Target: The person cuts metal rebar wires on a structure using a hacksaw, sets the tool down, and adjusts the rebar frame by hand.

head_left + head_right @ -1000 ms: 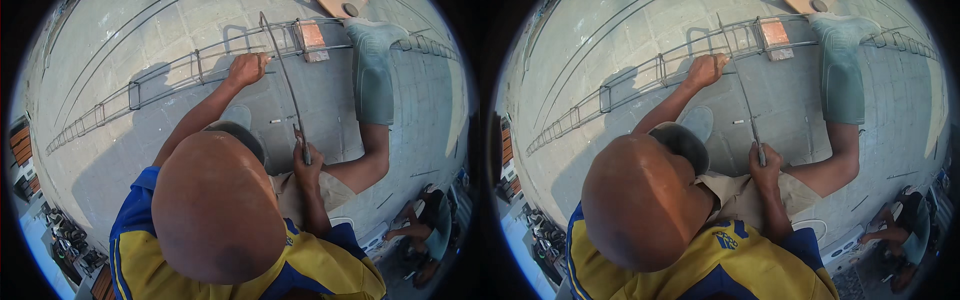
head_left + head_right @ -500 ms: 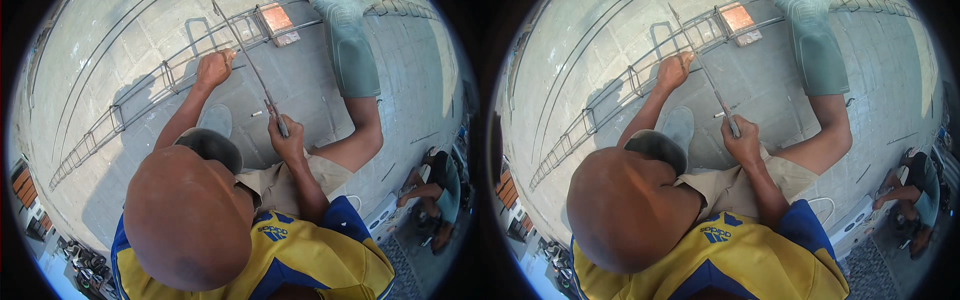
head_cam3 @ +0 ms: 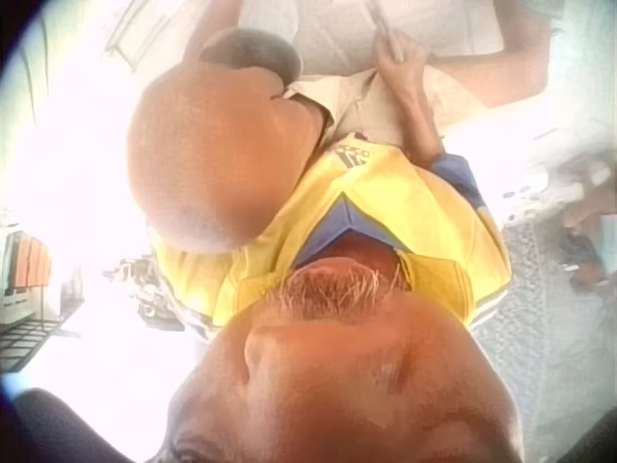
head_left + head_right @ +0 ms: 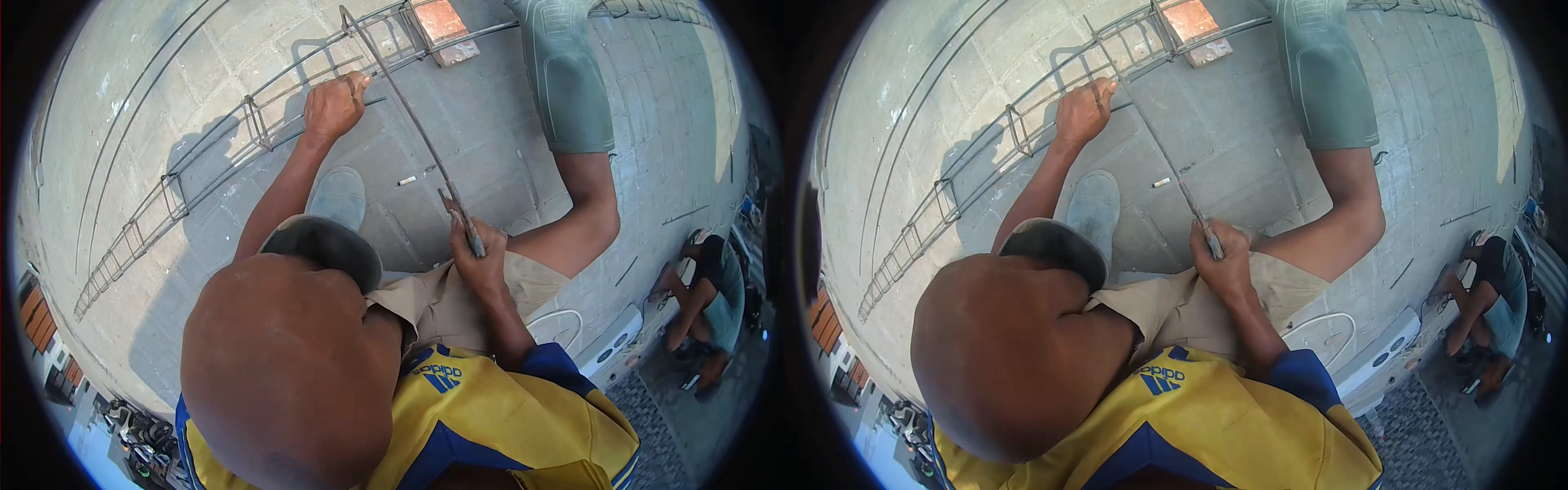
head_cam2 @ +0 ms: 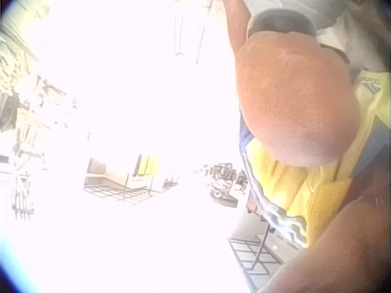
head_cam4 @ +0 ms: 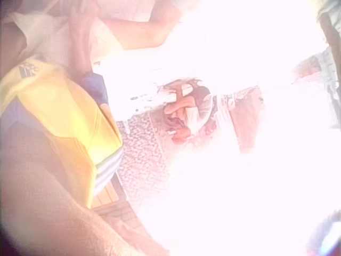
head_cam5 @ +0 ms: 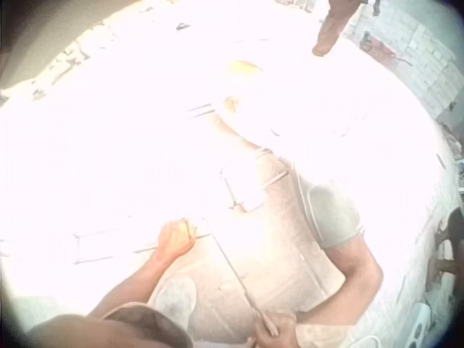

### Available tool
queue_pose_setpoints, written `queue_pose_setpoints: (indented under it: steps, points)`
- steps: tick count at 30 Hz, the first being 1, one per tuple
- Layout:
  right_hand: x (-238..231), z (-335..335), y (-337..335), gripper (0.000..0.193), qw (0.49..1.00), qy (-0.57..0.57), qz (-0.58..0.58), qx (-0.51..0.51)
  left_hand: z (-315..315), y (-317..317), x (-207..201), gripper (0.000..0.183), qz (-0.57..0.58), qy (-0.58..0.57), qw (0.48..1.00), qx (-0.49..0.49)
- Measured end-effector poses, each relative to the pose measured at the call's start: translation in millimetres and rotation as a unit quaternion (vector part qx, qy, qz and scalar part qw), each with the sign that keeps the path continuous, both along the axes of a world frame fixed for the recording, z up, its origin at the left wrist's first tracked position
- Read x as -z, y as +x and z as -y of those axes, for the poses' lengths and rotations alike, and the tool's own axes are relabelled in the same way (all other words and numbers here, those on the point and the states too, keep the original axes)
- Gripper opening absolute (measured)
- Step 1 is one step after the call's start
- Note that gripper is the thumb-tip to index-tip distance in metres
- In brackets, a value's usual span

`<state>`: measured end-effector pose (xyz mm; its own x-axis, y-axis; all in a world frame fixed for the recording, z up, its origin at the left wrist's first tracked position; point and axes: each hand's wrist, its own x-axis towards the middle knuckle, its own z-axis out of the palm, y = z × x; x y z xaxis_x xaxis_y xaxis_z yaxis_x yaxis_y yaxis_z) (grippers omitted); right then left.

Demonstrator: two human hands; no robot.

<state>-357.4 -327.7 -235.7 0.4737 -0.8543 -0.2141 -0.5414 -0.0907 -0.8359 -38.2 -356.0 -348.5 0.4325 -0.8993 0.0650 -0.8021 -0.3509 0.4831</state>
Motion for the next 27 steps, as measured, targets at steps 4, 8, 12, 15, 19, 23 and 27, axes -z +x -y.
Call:
queue_pose_setpoints:
  steps: [4,8,12,15,19,23,27]
  points:
    - [1.8,15.4,25.4,0.018,0.999,-0.029,-0.022,-0.035,-5.1,-4.4,-10.9,0.032,0.008,0.018,1.000,-0.001]
    - [45.8,99.0,135.1,0.025,0.992,-0.115,0.054,-0.007,25.9,-17.0,6.1,0.031,-0.001,0.000,1.000,0.027]
    - [32.4,50.4,96.1,0.029,0.999,-0.007,0.029,0.012,0.7,0.0,8.2,0.029,-0.004,0.003,1.000,-0.001]
    - [-3.5,-9.7,-13.3,0.021,0.997,-0.078,0.004,-0.028,0.3,-1.7,-4.5,0.030,0.008,-0.005,1.000,-0.005]
    - [10.8,14.2,33.9,0.021,0.999,-0.037,-0.005,-0.017,-2.4,-1.5,-11.5,0.034,0.010,0.015,1.000,-0.024]
    - [48.4,88.7,137.7,0.026,0.992,-0.114,0.058,0.002,25.0,-12.1,-0.8,0.031,0.018,0.012,1.000,0.018]
    - [40.8,41.2,85.9,0.029,0.998,-0.022,0.055,0.024,5.5,-0.3,-2.2,0.034,-0.004,0.014,1.000,-0.011]
